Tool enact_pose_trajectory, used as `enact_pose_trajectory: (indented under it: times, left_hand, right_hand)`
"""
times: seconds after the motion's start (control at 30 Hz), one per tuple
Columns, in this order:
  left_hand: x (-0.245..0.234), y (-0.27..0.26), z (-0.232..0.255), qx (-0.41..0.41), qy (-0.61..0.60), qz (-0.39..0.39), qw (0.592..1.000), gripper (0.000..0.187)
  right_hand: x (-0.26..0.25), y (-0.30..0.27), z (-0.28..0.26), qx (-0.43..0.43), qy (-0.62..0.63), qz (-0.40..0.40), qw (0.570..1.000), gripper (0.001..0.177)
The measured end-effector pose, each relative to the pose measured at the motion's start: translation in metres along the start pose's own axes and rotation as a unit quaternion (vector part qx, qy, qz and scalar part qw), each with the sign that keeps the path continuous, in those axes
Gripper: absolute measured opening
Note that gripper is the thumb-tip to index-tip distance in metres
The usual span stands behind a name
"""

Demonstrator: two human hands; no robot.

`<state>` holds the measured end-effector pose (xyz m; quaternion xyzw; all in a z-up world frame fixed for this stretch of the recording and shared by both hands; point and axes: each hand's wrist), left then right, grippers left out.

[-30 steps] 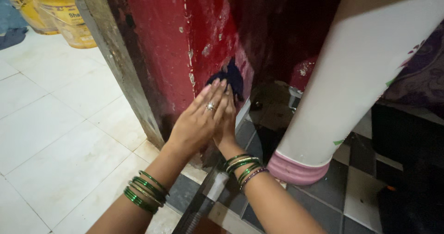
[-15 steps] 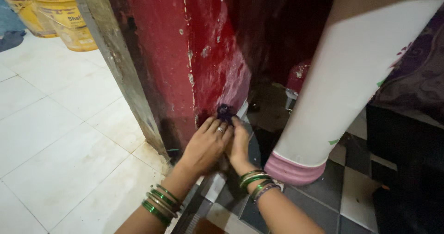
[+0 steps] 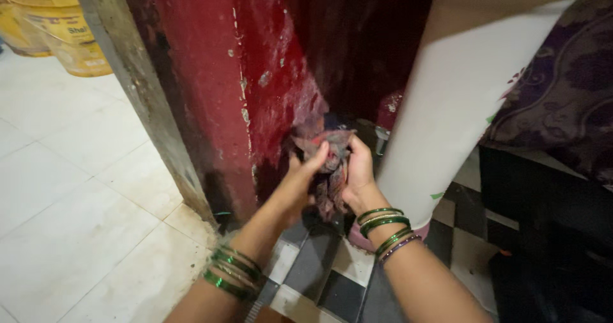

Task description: The person wipes a pedestal sink and the adjacent wall with a dark cloth, then collects items into a black bag and pours water from a bucket.

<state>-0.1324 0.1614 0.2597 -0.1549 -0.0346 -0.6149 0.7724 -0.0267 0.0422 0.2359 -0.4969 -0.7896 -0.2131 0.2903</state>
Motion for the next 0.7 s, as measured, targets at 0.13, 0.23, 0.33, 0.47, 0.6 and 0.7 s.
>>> enact_pose_trajectory:
  times: [0.13,0.23,0.33,0.47,0.6,0.7]
  left_hand:
    - [0.003,0.026,0.025,0.044,-0.154,-0.066,0.985,0.074]
    - [0.004,0.060,0.023,0.153,-0.124,0.002,0.980,0.050]
    - [-0.002,0.076,0.035,0.235,-0.044,0.099,0.966,0.040]
    - [0.012,0.060,0.067,0.318,0.072,0.135,0.936,0.043]
    - [0.036,0.022,0.101,0.383,0.151,0.177,0.894,0.049]
    - [0.044,0.013,0.127,0.302,0.148,0.146,0.930,0.047]
  right_hand:
    - [0.019,-0.008,-0.030,-0.012,-0.095,-0.010,0.995,0.034]
    - [0.021,-0.012,-0.043,-0.159,-0.321,-0.022,0.933,0.043]
    - [0.022,-0.025,-0.050,-0.264,-0.491,0.048,0.829,0.060]
    - [0.038,-0.051,-0.050,-0.308,-0.508,0.224,0.773,0.043]
    - [0.070,-0.061,-0.052,-0.477,-0.428,0.066,0.765,0.044]
    - [0.091,-0.057,-0.048,-0.526,-0.476,0.047,0.703,0.047]
Point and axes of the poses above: each hand's wrist, its own y-axis towards the middle knuckle, its own x-axis out of the palm, z = x × y, and after that the axes turned 2 degrees about z, right-handed
